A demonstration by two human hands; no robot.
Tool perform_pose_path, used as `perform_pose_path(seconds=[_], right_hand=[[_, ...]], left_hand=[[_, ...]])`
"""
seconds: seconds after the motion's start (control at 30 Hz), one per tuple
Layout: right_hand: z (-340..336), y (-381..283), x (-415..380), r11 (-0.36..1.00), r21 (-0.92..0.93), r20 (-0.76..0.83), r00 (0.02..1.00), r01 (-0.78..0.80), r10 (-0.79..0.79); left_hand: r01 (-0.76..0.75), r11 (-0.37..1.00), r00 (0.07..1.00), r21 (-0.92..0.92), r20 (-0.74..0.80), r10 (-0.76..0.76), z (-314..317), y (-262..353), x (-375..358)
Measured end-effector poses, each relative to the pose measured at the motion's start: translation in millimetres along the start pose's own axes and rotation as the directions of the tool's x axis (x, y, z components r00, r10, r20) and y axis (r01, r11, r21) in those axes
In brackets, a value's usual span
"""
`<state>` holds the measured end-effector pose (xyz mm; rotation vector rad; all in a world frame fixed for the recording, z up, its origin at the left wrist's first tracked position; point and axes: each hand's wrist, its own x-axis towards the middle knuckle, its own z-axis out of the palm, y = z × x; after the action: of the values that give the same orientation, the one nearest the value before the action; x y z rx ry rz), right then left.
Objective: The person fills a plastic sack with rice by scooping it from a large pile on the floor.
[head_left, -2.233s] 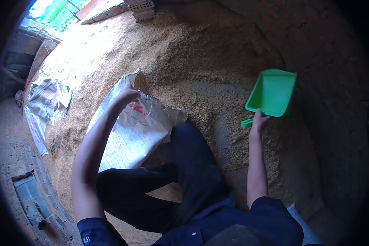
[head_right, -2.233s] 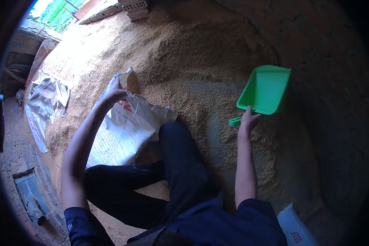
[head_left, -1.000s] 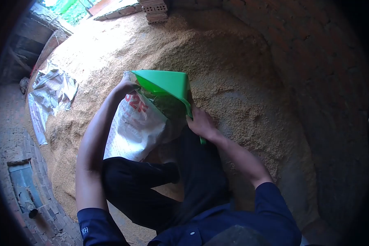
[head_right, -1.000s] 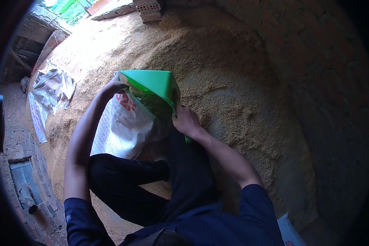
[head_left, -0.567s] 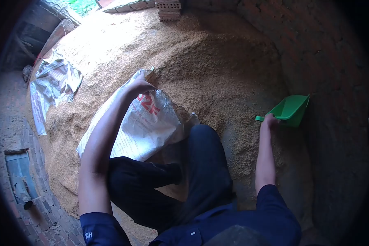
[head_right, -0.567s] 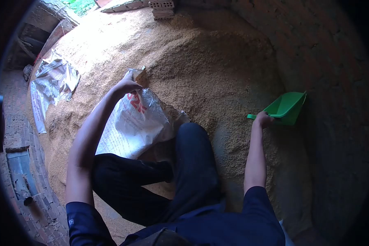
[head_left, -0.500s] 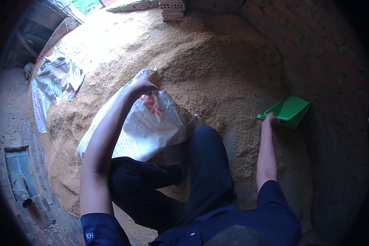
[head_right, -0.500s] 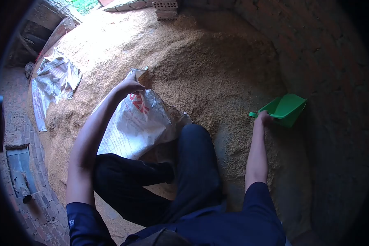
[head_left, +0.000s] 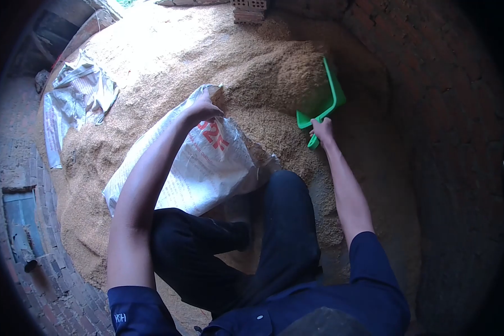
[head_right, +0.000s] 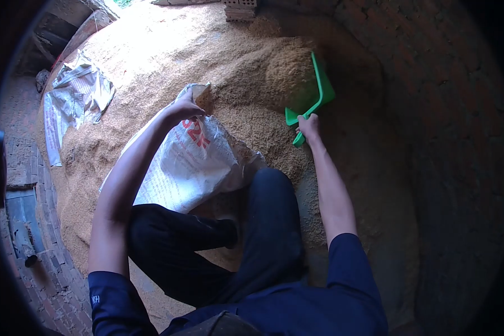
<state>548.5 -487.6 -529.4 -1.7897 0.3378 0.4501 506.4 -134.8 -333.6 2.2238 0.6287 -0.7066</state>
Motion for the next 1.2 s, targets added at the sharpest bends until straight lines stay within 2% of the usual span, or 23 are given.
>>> perform_pose_path(seconds=[0.1, 0.13, 0.23, 0.27, 0.33, 0.4, 0.5, 0.53, 0.57, 0.63, 0.67, 0.73, 0.8, 0.83, 0.87, 0.9, 0.93, 0.97, 1.0, 1.07, 1.1, 1.17, 1.2], right_hand=[[26, -15, -39, 0.972, -0.231, 0.211, 0.977, 0.034, 0.015], [35, -21, -58, 0.972, -0.231, 0.231, 0.973, 0.049, 0.006], [49, -46, -99, 0.964, -0.145, 0.331, 0.929, 0.223, -0.166], [49, -56, -113, 0.967, -0.176, 0.368, 0.923, 0.186, -0.111], [54, -53, -128, 0.919, -0.211, 0.395, 0.889, 0.332, -0.231], [51, -65, -155, 0.896, -0.268, 0.398, 0.888, 0.354, -0.232], [59, -70, -181, 0.883, -0.237, 0.447, 0.852, 0.406, -0.272], [63, -71, -186, 0.872, -0.255, 0.454, 0.848, 0.418, -0.274], [67, -75, -191, 0.872, -0.258, 0.45, 0.85, 0.417, -0.273], [70, -83, -201, 0.878, -0.243, 0.459, 0.846, 0.413, -0.271], [69, -82, -200, 0.88, -0.243, 0.454, 0.85, 0.408, -0.269], [66, -81, -190, 0.85, -0.372, 0.348, 0.905, 0.372, -0.244], [46, -72, -171, 0.842, -0.386, 0.252, 0.921, 0.377, -0.297], [30, -76, -168, 0.899, -0.328, 0.119, 0.957, 0.289, -0.265], [17, -52, -148, 0.881, -0.328, -0.013, 0.931, 0.341, -0.365], [-3, -36, -129, 0.936, -0.311, -0.05, 0.981, 0.165, -0.189], [-26, -7, -104, 0.964, -0.235, -0.109, 0.982, 0.124, -0.153], [-51, -19, -106, 1.0, -0.02, -0.164, 0.986, 0.015, -0.019], [-73, -10, -97, 0.998, 0.062, -0.263, 0.965, 0.01, 0.007], [-112, 39, -59, 0.984, 0.174, -0.547, 0.835, 0.048, 0.056], [-128, 56, -42, 0.98, 0.199, -0.679, 0.721, -0.003, 0.14], [-144, 44, -32, 0.971, 0.16, -0.8, 0.553, -0.179, 0.234], [-144, 47, -17, 0.963, 0.14, -0.87, 0.436, -0.23, 0.23]], left_hand=[[0.011, 1.0, 1.0, -0.021, -0.018, -0.011, -2, 5, -7], [0.03, 0.999, 0.999, -0.036, -0.016, -0.031, -3, 7, -10], [0.046, 0.998, 0.998, -0.039, -0.028, -0.048, -5, -3, -1], [0.045, 0.998, 0.999, -0.041, -0.027, -0.046, -7, -6, -2], [0.041, 0.999, 0.998, -0.032, -0.049, -0.042, -10, -6, -4], [0.064, 0.997, 0.996, -0.032, -0.058, -0.066, -11, -6, -8], [0.027, 0.999, 0.985, -0.021, -0.17, -0.031, -10, -5, -22], [0.023, 1.0, 0.986, -0.02, -0.166, -0.026, -15, -2, -26], [-0.036, 0.997, 0.999, -0.072, -0.029, 0.034, -22, -1, -30], [-0.085, 0.989, 0.988, -0.123, 0.116, 0.1, -27, -5, -31], [-0.063, 0.99, 0.995, -0.123, 0.075, 0.072, -28, -8, -32], [-0.013, 0.992, 1.0, -0.129, -0.009, 0.012, -27, -14, -32], [0.01, 0.997, 1.0, -0.083, -0.024, -0.012, -25, -16, -34], [0.003, 0.996, 1.0, -0.084, -0.031, -0.006, -24, -14, -38], [-0.006, 0.996, 0.999, -0.087, -0.037, 0.003, -23, -13, -38], [-0.002, 0.996, 0.999, -0.09, -0.032, -0.001, -23, -23, -29], [-0.001, 0.996, 1.0, -0.089, -0.024, -0.001, -21, -22, -29], [-0.003, 0.996, 0.998, -0.092, -0.059, -0.002, -19, -21, -33], [-0.007, 0.995, 0.995, -0.096, -0.097, -0.003, -19, -21, -34], [-0.003, 0.995, 0.996, -0.103, -0.085, -0.006, -23, -27, -28], [-0.007, 0.991, 0.998, -0.134, -0.064, -0.002, -23, -30, -27], [-0.004, 0.986, 1.0, -0.168, -0.031, -0.001, -24, -33, -24], [0.001, 0.985, 0.999, -0.174, -0.035, -0.007, -23, -34, -23]])
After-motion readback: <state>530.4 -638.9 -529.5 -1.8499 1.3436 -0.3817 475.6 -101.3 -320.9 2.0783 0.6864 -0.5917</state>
